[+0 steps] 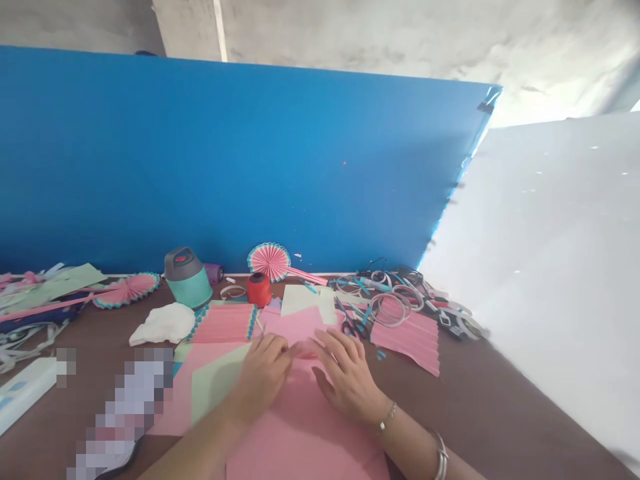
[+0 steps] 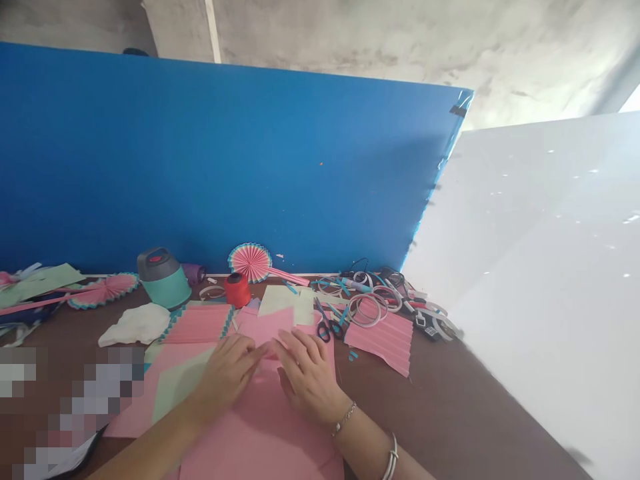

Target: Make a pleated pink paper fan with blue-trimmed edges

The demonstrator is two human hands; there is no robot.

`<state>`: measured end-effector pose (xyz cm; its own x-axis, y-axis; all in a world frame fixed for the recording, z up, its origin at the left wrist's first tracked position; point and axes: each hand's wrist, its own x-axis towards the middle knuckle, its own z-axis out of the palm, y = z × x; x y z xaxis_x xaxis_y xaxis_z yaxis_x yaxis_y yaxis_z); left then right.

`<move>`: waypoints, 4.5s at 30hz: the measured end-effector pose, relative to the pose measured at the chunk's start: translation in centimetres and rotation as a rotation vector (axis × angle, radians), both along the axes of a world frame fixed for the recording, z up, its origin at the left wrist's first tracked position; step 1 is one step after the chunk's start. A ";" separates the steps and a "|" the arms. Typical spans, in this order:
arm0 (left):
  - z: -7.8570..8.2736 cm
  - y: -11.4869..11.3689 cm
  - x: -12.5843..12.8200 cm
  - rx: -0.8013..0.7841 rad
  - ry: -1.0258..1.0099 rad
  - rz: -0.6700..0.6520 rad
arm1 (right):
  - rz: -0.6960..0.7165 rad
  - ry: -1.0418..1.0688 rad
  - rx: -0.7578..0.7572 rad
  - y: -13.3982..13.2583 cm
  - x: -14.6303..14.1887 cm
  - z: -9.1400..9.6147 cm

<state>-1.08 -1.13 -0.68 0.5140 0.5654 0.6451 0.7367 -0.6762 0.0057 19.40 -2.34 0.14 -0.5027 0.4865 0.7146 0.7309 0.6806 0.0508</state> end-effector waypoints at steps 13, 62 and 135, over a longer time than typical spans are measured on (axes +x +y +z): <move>1.6 -1.0 -0.6 -0.710 -0.007 -0.033 | 0.083 -0.270 -0.528 1.5 1.8 -1.2; 1.6 0.4 -1.6 -0.895 -0.284 0.118 | -0.007 0.171 -0.906 3.2 2.5 -1.5; 0.6 -0.4 1.4 -0.678 -0.812 0.133 | 0.242 -0.005 -0.377 1.0 -0.5 -1.3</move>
